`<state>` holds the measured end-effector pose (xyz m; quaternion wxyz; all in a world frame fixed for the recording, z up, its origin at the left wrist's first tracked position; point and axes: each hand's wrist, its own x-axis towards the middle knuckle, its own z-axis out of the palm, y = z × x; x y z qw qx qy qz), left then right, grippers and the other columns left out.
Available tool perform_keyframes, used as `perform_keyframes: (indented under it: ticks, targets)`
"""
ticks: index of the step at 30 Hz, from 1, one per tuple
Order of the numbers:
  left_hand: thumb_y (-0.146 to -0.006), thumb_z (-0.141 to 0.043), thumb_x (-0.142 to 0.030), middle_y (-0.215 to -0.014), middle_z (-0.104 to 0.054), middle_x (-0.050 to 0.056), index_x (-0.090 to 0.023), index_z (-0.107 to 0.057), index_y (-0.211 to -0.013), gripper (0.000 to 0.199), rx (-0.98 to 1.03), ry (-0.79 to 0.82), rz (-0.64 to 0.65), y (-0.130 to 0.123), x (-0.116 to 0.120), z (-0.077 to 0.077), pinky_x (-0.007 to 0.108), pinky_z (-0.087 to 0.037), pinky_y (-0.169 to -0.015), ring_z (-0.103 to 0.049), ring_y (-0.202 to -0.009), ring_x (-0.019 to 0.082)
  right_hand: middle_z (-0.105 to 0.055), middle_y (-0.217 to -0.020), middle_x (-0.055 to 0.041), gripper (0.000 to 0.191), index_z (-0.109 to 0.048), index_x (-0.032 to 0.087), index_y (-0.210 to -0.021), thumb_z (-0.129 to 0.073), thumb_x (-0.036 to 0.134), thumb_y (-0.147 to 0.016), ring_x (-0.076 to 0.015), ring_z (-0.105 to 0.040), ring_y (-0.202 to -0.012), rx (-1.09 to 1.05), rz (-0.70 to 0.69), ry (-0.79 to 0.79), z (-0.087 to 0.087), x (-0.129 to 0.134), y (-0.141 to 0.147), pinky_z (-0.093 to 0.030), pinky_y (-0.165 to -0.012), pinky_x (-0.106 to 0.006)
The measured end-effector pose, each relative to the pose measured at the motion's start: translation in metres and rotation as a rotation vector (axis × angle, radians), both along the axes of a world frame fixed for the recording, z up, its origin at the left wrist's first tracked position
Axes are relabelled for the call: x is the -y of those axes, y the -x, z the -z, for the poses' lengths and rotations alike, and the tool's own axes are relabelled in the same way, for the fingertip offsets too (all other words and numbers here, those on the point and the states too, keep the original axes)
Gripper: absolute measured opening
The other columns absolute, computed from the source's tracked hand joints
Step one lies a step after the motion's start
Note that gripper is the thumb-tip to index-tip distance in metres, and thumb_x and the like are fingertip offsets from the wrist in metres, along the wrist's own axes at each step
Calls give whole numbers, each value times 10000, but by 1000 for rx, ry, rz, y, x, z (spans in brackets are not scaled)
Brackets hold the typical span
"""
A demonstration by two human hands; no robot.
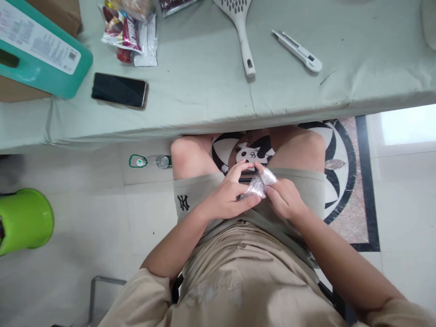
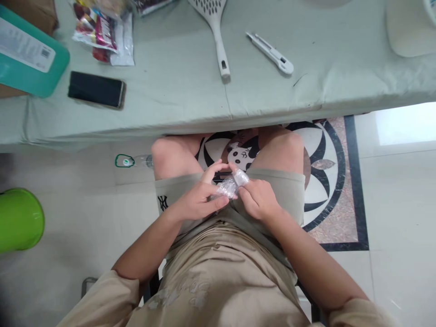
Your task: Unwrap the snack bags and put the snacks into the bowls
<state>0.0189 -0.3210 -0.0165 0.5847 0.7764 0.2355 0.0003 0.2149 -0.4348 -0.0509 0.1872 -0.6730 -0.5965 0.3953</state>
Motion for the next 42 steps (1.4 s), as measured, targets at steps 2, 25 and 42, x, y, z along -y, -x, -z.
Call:
perform_keyframes:
  ticks: [2,25,42]
  targets:
    - [-1009,-543,-523,-1710,-278,134,-180,-838,-1023,453,40,-72,-26,-2,-1,-3,570,-72,-1362,-60,-1666,378,-756,-827,-128,592,-608,95,-1440,-297,297,-979,-274,-661,-677,-35,-9,-30,2,1,3,-469,-666,-378]
    - [-867,-710,-582,-1187,-744,130,-167,-768,-1140,500,9,356,-79,-9,-7,25,417,-578,-1018,-726,-1105,256,-555,-620,-3,518,-559,205,-758,-275,478,-1094,-142,-468,-565,-628,-106,-126,-6,2,17,-438,-622,-295]
    - [-807,-804,-415,-780,-659,-13,-146,-674,-976,344,125,646,-320,-18,-6,26,231,-502,-614,-644,-593,95,-772,-769,-37,384,-716,207,-824,-392,214,-1031,-177,-685,-690,-275,-145,-188,-10,-8,17,-515,-743,-305]
